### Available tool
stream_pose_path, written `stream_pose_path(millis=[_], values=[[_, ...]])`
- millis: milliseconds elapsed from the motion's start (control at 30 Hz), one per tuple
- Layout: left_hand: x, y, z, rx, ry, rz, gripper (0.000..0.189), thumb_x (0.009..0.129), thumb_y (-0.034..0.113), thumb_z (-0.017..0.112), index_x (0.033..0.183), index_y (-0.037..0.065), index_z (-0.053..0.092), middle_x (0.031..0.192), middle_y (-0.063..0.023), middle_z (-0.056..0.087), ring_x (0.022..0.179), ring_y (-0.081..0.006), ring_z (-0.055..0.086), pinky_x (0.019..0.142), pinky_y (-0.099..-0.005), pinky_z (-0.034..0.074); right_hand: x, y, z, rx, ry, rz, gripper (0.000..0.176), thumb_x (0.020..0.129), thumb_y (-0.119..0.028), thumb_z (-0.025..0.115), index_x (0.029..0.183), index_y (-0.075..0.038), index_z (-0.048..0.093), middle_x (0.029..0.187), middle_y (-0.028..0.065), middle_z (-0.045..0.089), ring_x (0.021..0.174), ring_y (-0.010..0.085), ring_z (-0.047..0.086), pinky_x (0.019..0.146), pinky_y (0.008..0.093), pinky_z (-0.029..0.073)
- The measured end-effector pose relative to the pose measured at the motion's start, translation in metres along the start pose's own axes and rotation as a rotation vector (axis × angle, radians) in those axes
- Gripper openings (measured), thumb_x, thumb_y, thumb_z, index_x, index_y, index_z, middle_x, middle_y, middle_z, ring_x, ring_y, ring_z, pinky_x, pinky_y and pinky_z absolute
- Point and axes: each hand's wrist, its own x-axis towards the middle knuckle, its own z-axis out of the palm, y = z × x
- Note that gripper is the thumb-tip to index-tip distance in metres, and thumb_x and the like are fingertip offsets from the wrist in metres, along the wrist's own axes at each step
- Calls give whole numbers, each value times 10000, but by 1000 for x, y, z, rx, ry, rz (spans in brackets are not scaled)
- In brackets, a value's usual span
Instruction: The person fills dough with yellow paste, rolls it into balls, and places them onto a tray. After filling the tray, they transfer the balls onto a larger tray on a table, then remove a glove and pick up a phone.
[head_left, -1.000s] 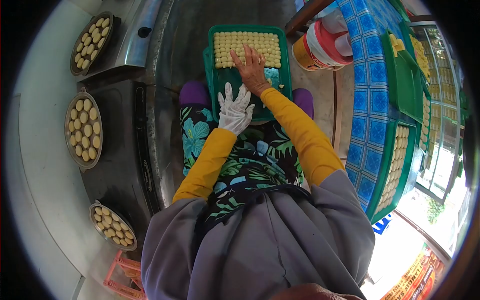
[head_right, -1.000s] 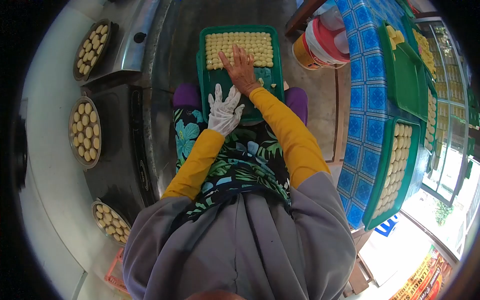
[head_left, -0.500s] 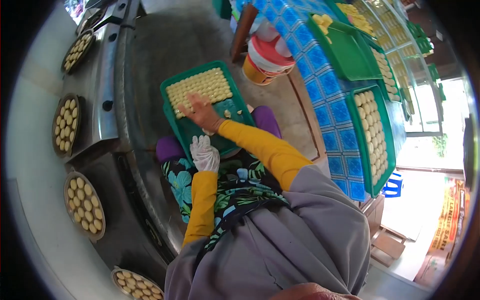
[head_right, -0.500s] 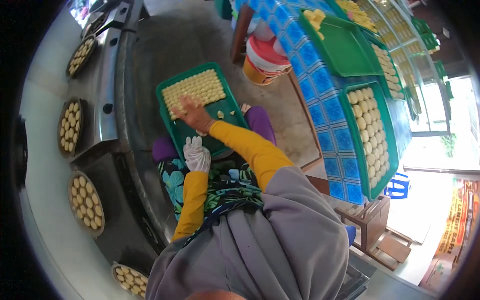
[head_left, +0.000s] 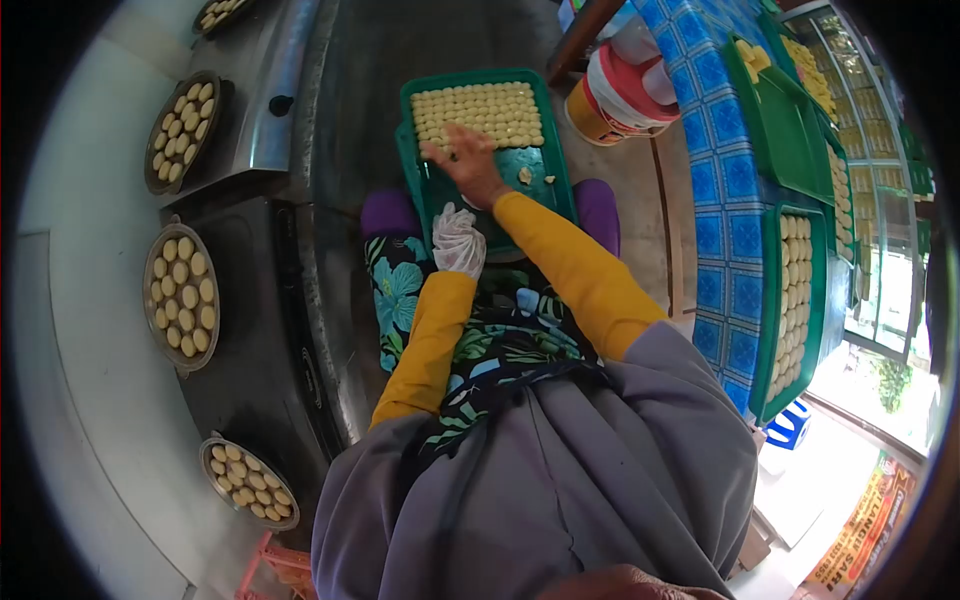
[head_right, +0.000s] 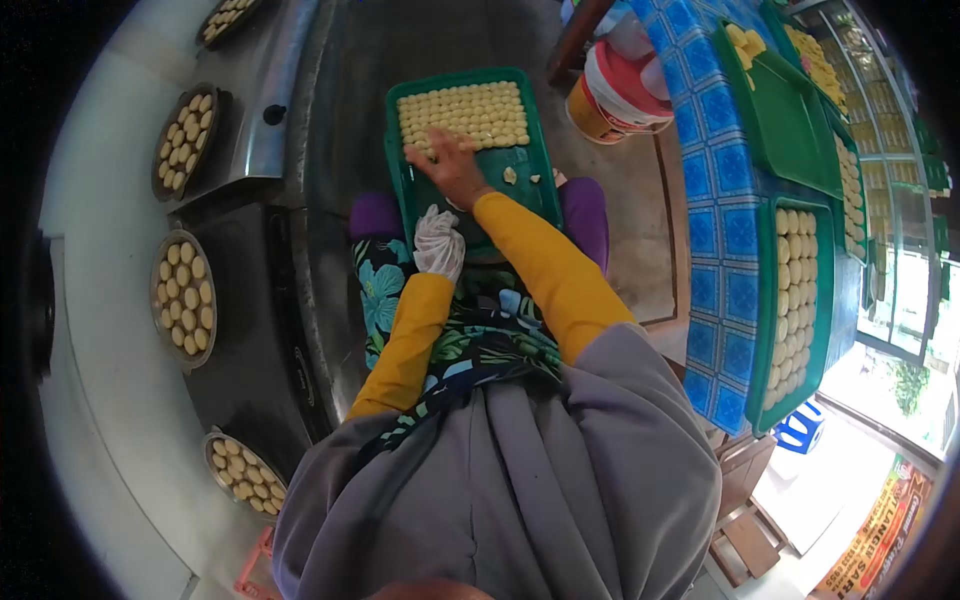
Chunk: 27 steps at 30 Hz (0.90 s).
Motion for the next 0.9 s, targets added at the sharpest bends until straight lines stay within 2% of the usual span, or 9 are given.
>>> stream_pose_path(millis=[67, 133, 233, 267, 400, 467, 533, 733, 900], values=[[0, -2, 4, -179, 121, -59, 420, 854, 217, 525, 1241, 54, 538, 1249, -88, 600, 1268, -271, 464, 1106, -465, 279, 0, 11, -16, 109, 34, 51, 465, 831, -69, 544, 1262, -239, 584, 1362, 217, 435, 1232, 397, 426, 980, 568, 315], [-2, 13, 4, -377, 237, -123, 478, 872, 225, 521, 1311, 38, 487, 1297, -100, 573, 1301, -265, 440, 1122, -471, 263, -19, 23, -40, 32, -81, 421, 438, 777, -23, 586, 1147, -248, 653, 1342, 209, 442, 1268, 414, 371, 997, 573, 286], [9, 48, -28, 403, 35, 39, 633, 961, 425, 449, 1474, 79, 316, 1539, -136, 290, 1426, -449, 156, 1115, -581, 236, -52, 24, -66, -22, -363, 186, 476, 729, -1, 616, 1137, -243, 654, 1348, 219, 435, 1296, 430, 325, 1019, 583, 257], [13, 38, -18, 457, 38, 121, 715, 948, 525, 438, 1493, 89, 283, 1557, -119, 259, 1407, -522, 111, 1088, -657, 195, -56, 21, -74, -45, -444, 146, 460, 753, -21, 604, 1153, -245, 647, 1392, 235, 403, 1313, 455, 313, 1021, 614, 257], [17, 36, -21, 379, -2, 104, 720, 928, 538, 473, 1497, 139, 284, 1561, -112, 252, 1411, -504, 136, 1100, -644, 187, -71, 20, -65, -27, -464, 165, 391, 821, -106, 574, 1184, -238, 630, 1469, 263, 329, 1356, 486, 279, 1036, 650, 251], [22, 44, -28, 400, -43, 97, 699, 928, 510, 485, 1501, 169, 279, 1560, -101, 260, 1409, -506, 141, 1104, -643, 175, -68, 23, -64, -26, -455, 191, 474, 759, -142, 640, 1217, -260, 604, 1479, 262, 305, 1365, 484, 261, 1047, 659, 244], [27, 44, -21, 482, 13, 125, 640, 919, 462, 519, 1442, 113, 397, 1540, -109, 297, 1398, -512, 156, 1081, -666, 192, -65, 22, -63, -66, -464, 168, 462, 762, -169, 643, 1215, -241, 593, 1471, 282, 296, 1356, 509, 255, 1036, 664, 265], [15, 55, -30, 581, -176, 120, 657, 976, 508, 380, 1511, 146, 259, 1591, -62, 193, 1426, -494, 93, 1101, -646, 162, -66, 17, -85, -63, -506, 239, 468, 782, -168, 636, 1244, -226, 596, 1459, 318, 279, 1359, 518, 229, 1030, 661, 236], [13, 61, -35, 572, -353, 45, 648, 979, 568, 279, 1521, 213, 259, 1595, 6, 195, 1450, -433, 69, 1133, -622, 30, -61, 20, -108, -76, -487, 285, 427, 724, -120, 641, 1147, -165, 668, 1370, 302, 366, 1275, 487, 330, 992, 624, 285]])
